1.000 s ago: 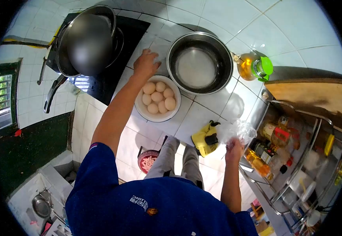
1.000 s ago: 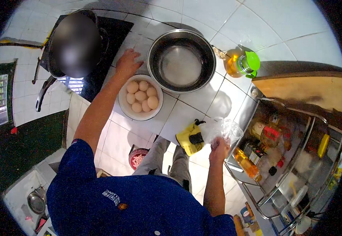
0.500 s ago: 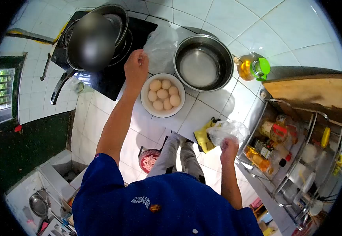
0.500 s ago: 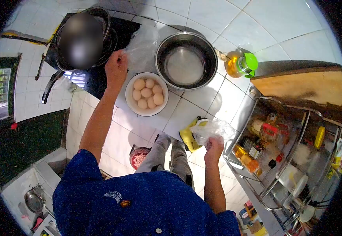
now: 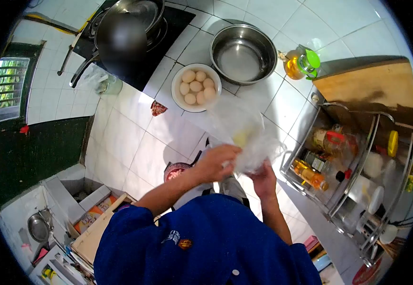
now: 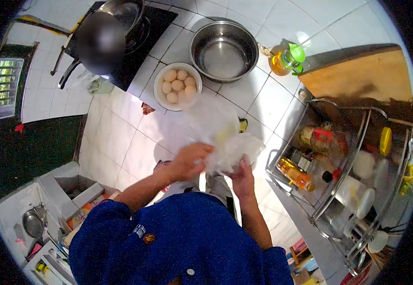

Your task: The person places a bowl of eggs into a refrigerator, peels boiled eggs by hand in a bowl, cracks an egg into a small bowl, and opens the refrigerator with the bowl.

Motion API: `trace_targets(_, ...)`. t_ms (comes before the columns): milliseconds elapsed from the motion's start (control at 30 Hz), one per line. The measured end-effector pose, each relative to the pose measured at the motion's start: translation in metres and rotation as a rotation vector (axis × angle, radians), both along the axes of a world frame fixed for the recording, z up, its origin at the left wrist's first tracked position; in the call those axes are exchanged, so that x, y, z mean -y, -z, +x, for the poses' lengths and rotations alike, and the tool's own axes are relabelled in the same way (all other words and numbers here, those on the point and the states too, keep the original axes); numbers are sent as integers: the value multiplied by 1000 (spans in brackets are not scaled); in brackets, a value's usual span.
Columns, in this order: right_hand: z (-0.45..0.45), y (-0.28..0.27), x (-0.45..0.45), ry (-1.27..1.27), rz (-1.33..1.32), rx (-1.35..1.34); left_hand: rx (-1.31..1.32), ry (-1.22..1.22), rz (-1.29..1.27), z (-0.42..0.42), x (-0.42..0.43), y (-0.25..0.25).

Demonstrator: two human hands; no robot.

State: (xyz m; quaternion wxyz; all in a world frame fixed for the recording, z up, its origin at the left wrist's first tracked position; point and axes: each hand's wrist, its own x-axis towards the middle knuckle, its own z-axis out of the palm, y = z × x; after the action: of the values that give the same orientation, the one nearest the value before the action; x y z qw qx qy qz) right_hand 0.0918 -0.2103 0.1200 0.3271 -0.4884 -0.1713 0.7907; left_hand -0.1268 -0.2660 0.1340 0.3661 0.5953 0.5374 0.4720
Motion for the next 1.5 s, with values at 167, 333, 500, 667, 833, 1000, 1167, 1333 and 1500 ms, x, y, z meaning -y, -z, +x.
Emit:
trace_targets(167, 13, -4, 20, -200, 29, 66, -21, 328, -132, 70, 18, -7)
trace_targets(333, 5, -14, 23, -12, 18, 128, -288, 106, 91, 71, 47, -7)
trace_targets(500, -5, 37, 29, -525, 415, 172, -234, -310, 174, 44, 59, -42)
trace_targets(667, -70, -9, 31, -402, -360, -449, -319, 53, -28, 20, 71, -58)
trace_targets(833, -127, 13, 34, -801, 46, -32, -313, 102, -175, -24, 93, -52)
trace_targets(1000, -230, 40, 30, -601, 30, -22, -376, -206, 99, -112, 117, -48)
trace_targets(1167, -370, -16, 66, -729, -266, -289, -131, -382, -89, -237, 164, -28)
trace_targets(1333, -481, -18, 110, -1188, 46, -143, -64, -256, -381, -337, 199, -16)
trace_targets(1500, -549, -10, 141, -1146, -2, -18, -255, -389, -409, -381, 229, -43)
